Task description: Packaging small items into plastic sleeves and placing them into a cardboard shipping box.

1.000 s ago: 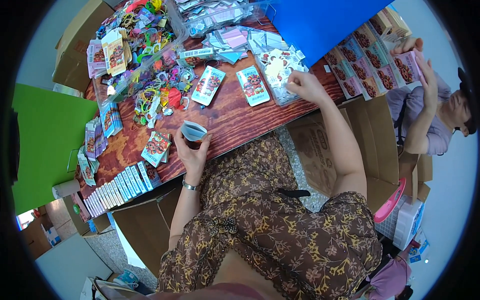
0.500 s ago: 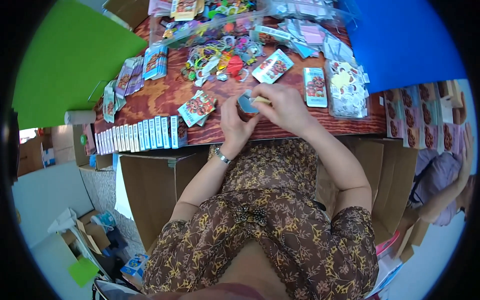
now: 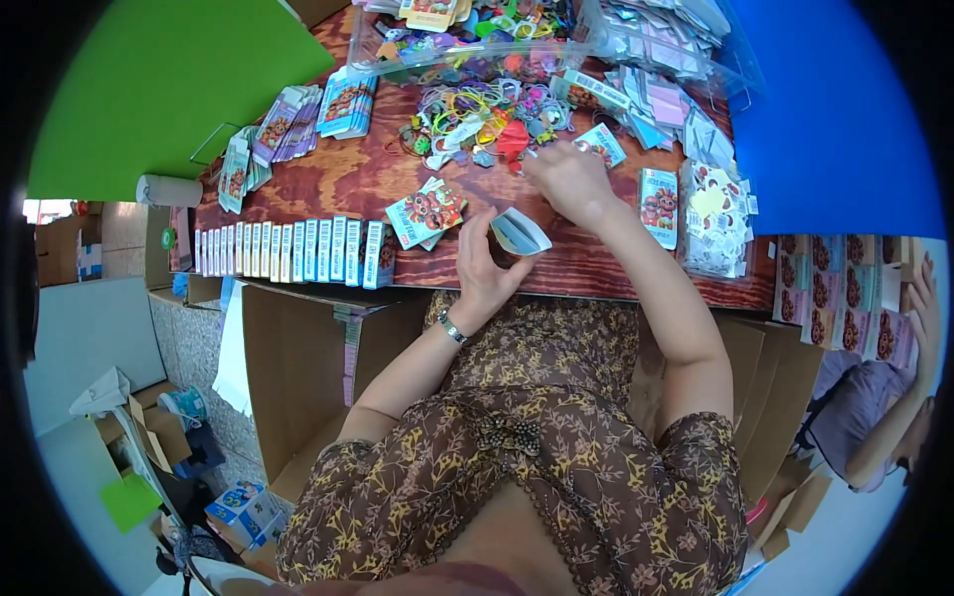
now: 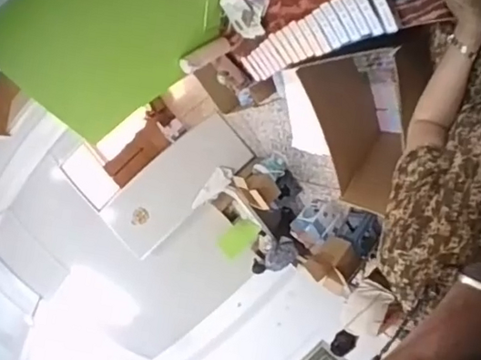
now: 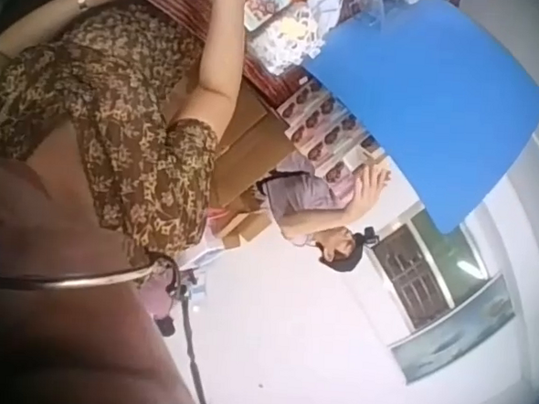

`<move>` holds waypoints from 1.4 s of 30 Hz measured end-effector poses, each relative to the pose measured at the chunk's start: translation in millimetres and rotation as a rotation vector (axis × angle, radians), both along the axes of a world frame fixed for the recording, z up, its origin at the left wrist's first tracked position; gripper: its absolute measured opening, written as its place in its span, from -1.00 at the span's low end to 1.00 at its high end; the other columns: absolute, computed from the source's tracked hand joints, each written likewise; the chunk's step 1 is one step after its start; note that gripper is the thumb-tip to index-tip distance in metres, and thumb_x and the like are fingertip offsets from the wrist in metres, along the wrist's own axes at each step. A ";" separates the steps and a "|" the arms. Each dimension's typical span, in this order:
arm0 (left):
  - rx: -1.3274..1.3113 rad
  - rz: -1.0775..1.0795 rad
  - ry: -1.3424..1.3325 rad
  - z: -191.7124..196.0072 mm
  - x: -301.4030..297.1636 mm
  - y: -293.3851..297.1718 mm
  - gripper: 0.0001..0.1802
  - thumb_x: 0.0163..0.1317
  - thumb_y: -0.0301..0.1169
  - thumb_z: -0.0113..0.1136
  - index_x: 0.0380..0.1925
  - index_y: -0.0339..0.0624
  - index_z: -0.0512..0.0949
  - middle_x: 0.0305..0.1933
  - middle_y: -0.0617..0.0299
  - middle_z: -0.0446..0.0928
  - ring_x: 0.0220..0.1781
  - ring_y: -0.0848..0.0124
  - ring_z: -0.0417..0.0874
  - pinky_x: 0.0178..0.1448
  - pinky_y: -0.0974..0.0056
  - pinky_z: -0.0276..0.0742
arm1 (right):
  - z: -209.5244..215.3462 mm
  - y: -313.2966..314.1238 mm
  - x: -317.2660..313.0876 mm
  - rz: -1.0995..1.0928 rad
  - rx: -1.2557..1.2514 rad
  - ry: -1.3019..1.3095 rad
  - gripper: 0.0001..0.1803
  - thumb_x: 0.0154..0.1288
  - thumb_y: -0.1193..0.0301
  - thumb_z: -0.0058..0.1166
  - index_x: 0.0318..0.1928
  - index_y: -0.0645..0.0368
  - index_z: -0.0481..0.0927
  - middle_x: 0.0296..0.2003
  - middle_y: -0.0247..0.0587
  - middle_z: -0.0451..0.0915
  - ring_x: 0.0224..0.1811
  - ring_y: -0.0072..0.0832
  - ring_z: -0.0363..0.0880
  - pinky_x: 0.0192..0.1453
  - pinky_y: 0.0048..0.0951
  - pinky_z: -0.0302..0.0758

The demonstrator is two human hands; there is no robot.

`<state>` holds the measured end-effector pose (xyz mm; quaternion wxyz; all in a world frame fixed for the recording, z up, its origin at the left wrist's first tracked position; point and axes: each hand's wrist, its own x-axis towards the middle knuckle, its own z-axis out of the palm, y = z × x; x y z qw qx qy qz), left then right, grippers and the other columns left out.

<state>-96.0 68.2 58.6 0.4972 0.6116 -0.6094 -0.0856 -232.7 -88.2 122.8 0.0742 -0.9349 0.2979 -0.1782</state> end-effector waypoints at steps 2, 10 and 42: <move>-0.001 0.001 0.020 -2.2 2.3 2.4 -0.04 -0.14 -0.34 0.64 0.28 -0.35 0.34 0.19 -0.15 0.47 0.21 -0.12 0.51 0.25 -0.06 0.50 | -20.1 -4.3 11.1 0.040 -0.066 0.227 -0.82 0.27 0.40 0.15 -0.12 0.04 0.70 -0.31 -0.20 0.70 -0.18 -0.21 0.71 -0.13 -0.13 0.66; 0.015 0.002 0.046 -2.2 9.0 8.1 -0.06 -0.14 -0.37 0.61 0.28 -0.36 0.35 0.17 -0.16 0.48 0.21 -0.13 0.52 0.26 -0.05 0.52 | -34.7 -39.0 41.6 -0.226 0.133 0.154 -0.52 0.29 0.41 0.17 0.23 -0.01 0.49 -0.14 -0.05 0.69 -0.07 0.02 0.71 -0.14 0.00 0.66; 0.041 -0.036 0.071 1.9 15.2 19.7 -0.08 -0.12 -0.31 0.68 0.24 -0.35 0.39 0.15 -0.09 0.53 0.21 -0.05 0.56 0.26 0.00 0.53 | 24.3 -97.5 48.2 -0.118 0.368 -0.297 -0.80 0.37 0.32 0.20 -0.07 0.10 0.69 -0.35 -0.19 0.72 -0.25 -0.36 0.76 -0.19 -0.32 0.61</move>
